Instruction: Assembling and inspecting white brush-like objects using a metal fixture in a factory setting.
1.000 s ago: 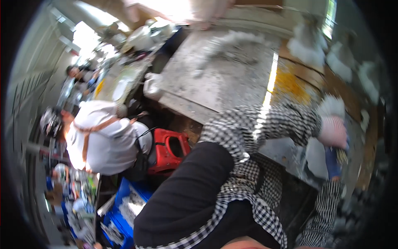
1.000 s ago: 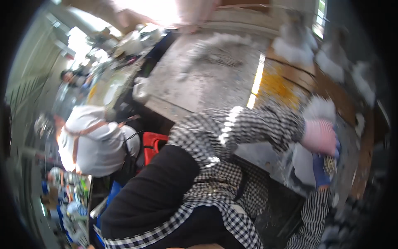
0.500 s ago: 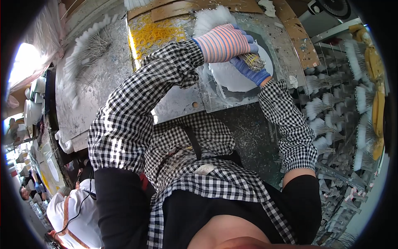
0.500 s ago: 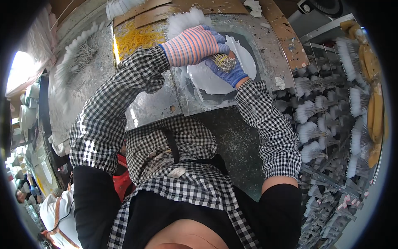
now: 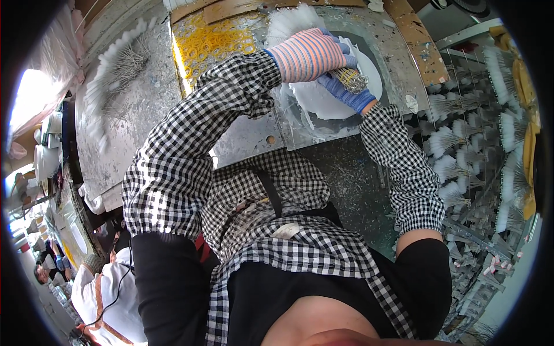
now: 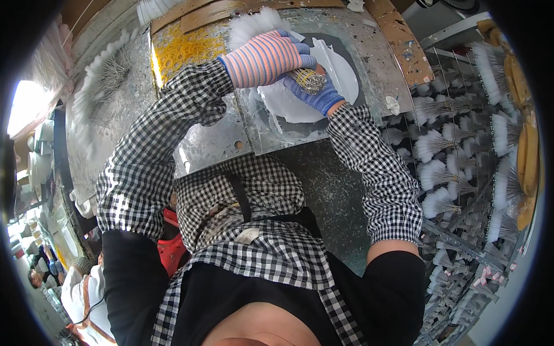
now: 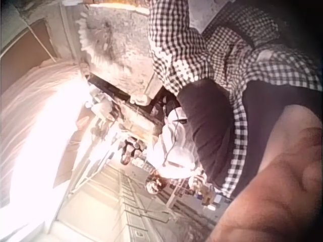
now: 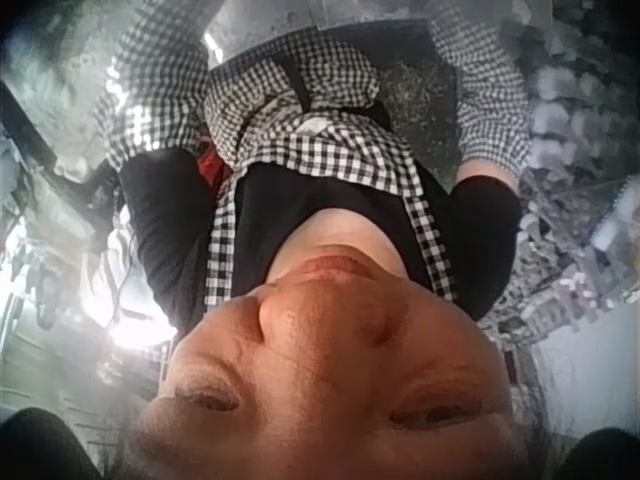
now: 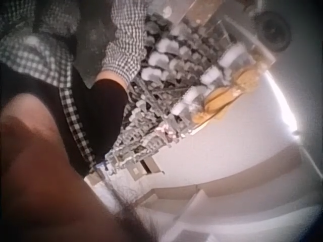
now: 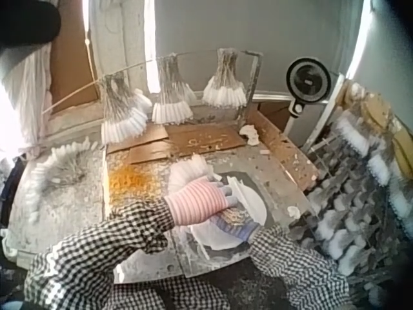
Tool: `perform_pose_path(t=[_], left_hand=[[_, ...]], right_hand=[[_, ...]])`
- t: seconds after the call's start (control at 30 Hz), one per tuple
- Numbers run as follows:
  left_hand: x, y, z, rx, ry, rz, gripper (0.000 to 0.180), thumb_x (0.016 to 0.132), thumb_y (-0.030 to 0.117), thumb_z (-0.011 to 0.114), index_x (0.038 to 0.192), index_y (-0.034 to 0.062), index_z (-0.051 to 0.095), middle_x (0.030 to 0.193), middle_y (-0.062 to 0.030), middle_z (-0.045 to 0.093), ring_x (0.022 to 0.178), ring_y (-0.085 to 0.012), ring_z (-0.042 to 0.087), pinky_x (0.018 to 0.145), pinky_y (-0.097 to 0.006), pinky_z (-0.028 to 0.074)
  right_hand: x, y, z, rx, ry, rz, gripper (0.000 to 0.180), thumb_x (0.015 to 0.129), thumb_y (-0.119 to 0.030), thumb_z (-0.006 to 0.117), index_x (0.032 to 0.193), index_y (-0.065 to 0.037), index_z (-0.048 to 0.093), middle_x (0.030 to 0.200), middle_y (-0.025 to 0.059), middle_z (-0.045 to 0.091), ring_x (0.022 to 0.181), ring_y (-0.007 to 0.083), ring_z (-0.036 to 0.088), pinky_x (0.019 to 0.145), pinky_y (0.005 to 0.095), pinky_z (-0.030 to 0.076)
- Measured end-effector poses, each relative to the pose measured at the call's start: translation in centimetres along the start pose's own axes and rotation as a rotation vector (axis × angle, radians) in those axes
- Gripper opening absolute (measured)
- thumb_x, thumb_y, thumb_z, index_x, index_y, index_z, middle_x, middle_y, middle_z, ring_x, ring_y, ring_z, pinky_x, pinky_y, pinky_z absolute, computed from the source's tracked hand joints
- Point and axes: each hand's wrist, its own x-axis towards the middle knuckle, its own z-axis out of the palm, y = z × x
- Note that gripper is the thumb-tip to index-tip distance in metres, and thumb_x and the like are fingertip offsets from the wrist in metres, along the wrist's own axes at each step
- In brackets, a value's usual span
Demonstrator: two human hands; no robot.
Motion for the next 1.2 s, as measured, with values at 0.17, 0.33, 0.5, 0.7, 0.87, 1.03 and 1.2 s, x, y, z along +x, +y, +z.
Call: perform_pose_path(t=[0.17, 0.33, 0.5, 0.7, 0.87, 1.03, 1.2], left_hand=[[0.9, 0.2, -1.1, -0.100, -0.002, -0.056, 0.044, 0.088, 0.014, 0.066, 0.130, 0.0211, 0.057, 0.113, -0.0076, 0.064, 0.101, -0.0273, 0.066, 0.088, -0.037, 0.054], [-2.5, -4.8, -2.9, -1.160, 0.394, -0.249, 0.027, 0.092, 0.011, 0.068, 0.115, 0.0050, 0.056, 0.102, -0.0028, 0.062, 0.095, -0.0124, 0.057, 0.089, -0.030, 0.050], [-3.8, -6.3, -5.5, -1.319, 0.369, -0.423, 0.026, 0.090, 0.009, 0.070, 0.111, 0.0063, 0.056, 0.100, 0.0011, 0.061, 0.094, -0.0107, 0.058, 0.089, -0.029, 0.049], [-4.6, -5.7, -5.4, -1.643, 0.487, -0.450, 0.028, 0.088, 0.006, 0.070, 0.112, 0.0083, 0.055, 0.103, 0.0016, 0.060, 0.098, -0.0120, 0.058, 0.092, -0.028, 0.047], [-4.4, -5.7, -4.9, -1.673, 0.526, -0.503, 0.025, 0.089, 0.005, 0.068, 0.110, 0.0077, 0.055, 0.101, 0.0016, 0.060, 0.096, -0.0112, 0.058, 0.090, -0.027, 0.047], [-3.6, -6.0, -3.9, -1.676, 0.523, -0.464, 0.021, 0.089, 0.006, 0.067, 0.108, 0.0071, 0.056, 0.099, 0.0007, 0.060, 0.094, -0.0108, 0.058, 0.087, -0.026, 0.048], [-7.4, -4.5, -3.6, -1.736, 0.701, -0.575, 0.020, 0.092, 0.007, 0.066, 0.109, 0.0057, 0.057, 0.098, -0.0009, 0.062, 0.093, -0.0109, 0.059, 0.085, -0.027, 0.049]], right_hand=[[-0.7, 2.3, -0.4, -0.567, 0.168, -0.364, 0.041, 0.092, -0.043, 0.063, 0.119, -0.012, 0.064, 0.117, 0.0099, 0.068, 0.105, 0.0261, 0.066, 0.095, 0.0389, 0.053], [0.9, -10.0, -4.4, -0.517, 0.022, 0.035, 0.039, 0.091, -0.045, 0.063, 0.108, -0.012, 0.072, 0.086, 0.0075, 0.074, 0.082, 0.0247, 0.071, 0.080, 0.0378, 0.055], [-0.3, -12.8, -7.0, -0.413, 0.261, -0.152, 0.033, 0.087, -0.036, 0.073, 0.107, -0.009, 0.074, 0.083, 0.0031, 0.072, 0.074, 0.0127, 0.067, 0.071, 0.0279, 0.056], [-0.2, -14.1, -6.5, -0.388, 0.188, -0.169, 0.031, 0.087, -0.035, 0.074, 0.106, -0.010, 0.074, 0.082, 0.0021, 0.072, 0.076, 0.0106, 0.068, 0.073, 0.0259, 0.056], [0.7, -14.6, -5.3, -0.367, 0.051, -0.069, 0.037, 0.087, -0.041, 0.073, 0.111, -0.012, 0.072, 0.086, 0.0052, 0.074, 0.081, 0.0136, 0.071, 0.076, 0.0283, 0.057], [1.5, -14.1, -5.2, -0.444, 0.076, -0.013, 0.036, 0.089, -0.045, 0.070, 0.106, -0.014, 0.071, 0.086, 0.0027, 0.074, 0.077, 0.0155, 0.070, 0.076, 0.0306, 0.056], [-2.8, -18.1, -9.1, -0.045, 0.280, -0.086, 0.036, 0.091, -0.032, 0.071, 0.115, -0.005, 0.068, 0.086, 0.0045, 0.072, 0.078, 0.0105, 0.068, 0.069, 0.0244, 0.054]])
